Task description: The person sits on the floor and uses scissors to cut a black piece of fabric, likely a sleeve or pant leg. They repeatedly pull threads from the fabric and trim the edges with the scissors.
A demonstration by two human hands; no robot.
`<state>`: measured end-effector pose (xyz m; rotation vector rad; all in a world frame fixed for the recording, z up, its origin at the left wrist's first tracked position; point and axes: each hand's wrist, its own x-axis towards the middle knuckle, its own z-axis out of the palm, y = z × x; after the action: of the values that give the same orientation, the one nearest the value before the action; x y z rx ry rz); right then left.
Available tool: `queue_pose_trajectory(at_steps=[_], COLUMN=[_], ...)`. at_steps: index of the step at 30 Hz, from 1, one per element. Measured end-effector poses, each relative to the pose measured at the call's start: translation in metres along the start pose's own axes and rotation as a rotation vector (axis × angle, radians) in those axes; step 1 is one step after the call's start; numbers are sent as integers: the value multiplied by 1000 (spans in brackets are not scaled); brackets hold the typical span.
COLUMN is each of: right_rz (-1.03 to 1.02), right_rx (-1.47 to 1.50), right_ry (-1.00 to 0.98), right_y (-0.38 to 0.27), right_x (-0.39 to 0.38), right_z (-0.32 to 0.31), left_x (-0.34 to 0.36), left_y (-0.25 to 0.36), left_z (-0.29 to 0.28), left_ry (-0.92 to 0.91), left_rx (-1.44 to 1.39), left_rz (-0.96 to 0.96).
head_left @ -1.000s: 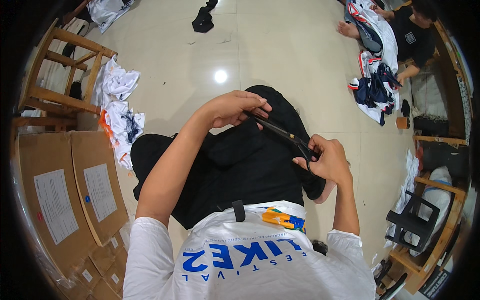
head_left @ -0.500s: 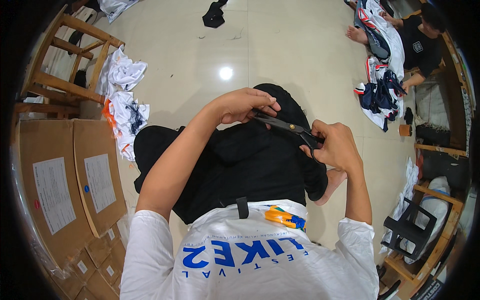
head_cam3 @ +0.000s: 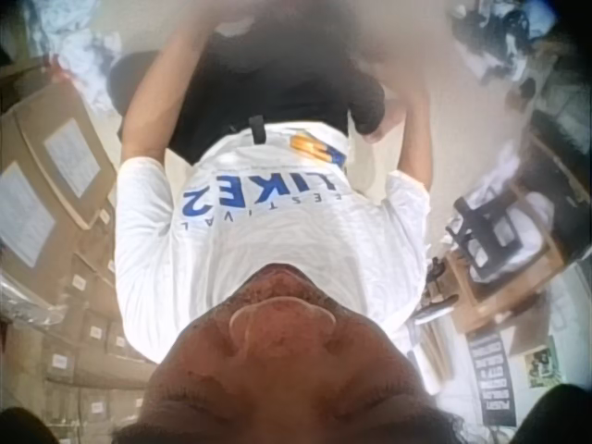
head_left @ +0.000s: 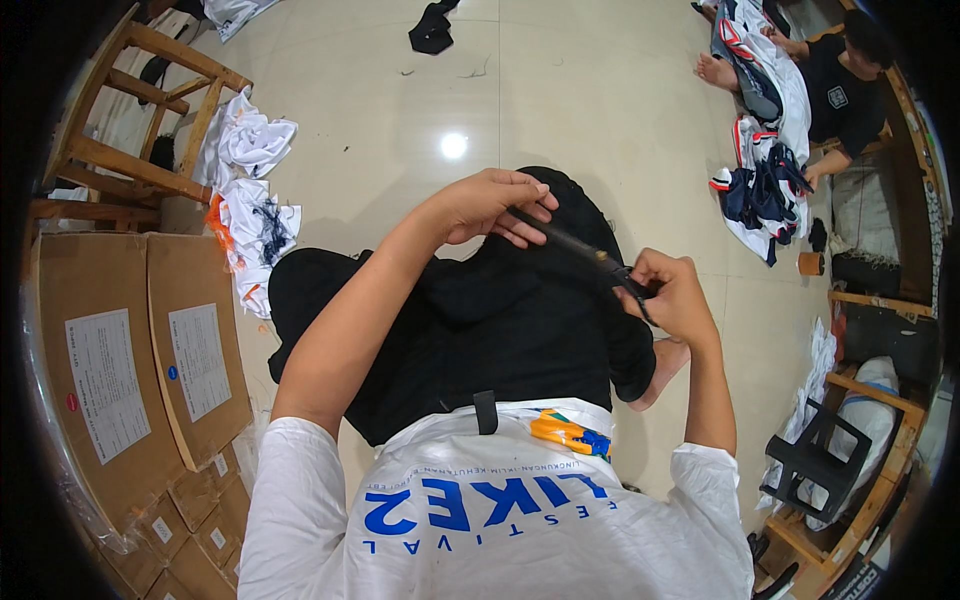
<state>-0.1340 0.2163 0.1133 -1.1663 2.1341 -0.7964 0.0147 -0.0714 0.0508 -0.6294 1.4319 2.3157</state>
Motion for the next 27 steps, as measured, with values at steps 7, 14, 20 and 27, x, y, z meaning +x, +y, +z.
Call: queue_pose_trajectory(at_steps=[7,14,20,27], right_rz=[190,517,570,379], right_rx=[580,-304,-133,-161], right_ry=[366,586,623,622], right_y=[85,203,247,242], right_x=[-37,-71,-85,-43], right_z=[-4,4,32,39], left_x=[19,8,-21,-43], left_y=[7,31,8,-63], left_z=[39,65,-13,-7], left_ry=[-14,296,464,321], left_rx=[626,1309,1251,770], left_rz=[575,895,191,211])
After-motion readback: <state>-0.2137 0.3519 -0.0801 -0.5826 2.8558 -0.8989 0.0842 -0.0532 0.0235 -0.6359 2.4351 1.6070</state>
